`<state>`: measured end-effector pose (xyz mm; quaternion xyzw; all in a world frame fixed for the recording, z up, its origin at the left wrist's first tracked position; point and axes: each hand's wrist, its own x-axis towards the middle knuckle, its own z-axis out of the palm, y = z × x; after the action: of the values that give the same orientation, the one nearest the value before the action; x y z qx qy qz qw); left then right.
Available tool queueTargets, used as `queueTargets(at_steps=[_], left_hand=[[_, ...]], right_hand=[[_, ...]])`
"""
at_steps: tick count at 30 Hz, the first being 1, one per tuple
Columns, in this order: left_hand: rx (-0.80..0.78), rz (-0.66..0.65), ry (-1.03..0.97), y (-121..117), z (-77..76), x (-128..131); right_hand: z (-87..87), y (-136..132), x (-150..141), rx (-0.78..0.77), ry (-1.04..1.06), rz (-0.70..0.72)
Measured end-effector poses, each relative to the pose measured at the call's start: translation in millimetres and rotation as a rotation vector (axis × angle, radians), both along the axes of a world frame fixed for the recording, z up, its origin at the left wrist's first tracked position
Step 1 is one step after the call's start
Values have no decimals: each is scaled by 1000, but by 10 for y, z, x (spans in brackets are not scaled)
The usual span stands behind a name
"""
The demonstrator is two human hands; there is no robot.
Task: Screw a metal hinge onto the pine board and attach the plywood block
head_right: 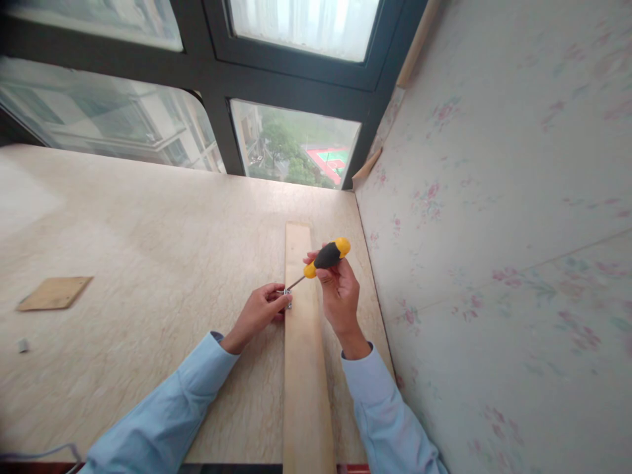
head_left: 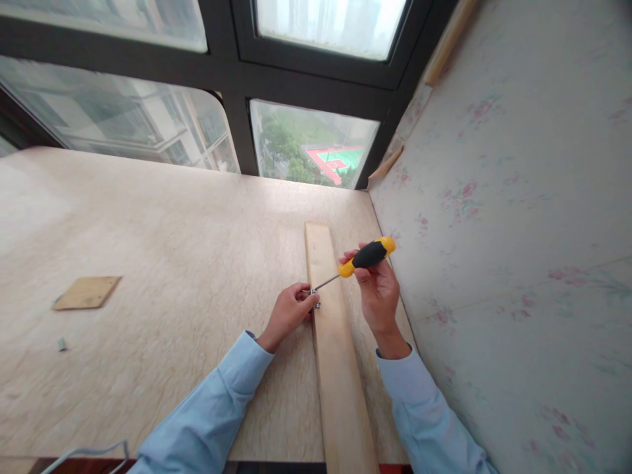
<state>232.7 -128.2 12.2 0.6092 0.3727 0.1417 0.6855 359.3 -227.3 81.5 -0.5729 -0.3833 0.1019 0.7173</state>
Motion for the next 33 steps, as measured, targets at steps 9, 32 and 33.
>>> queueTargets(at_steps=[9, 32, 33], left_hand=[[-6, 1, -9, 7, -7, -1], [37, -15, -47, -6, 20, -13], [33, -19, -52, -6, 17, -13]], right_hand=[[-38, 4, 15, -9, -5, 7], [231, 121, 37, -343, -180, -34], [239, 116, 54, -326, -137, 46]])
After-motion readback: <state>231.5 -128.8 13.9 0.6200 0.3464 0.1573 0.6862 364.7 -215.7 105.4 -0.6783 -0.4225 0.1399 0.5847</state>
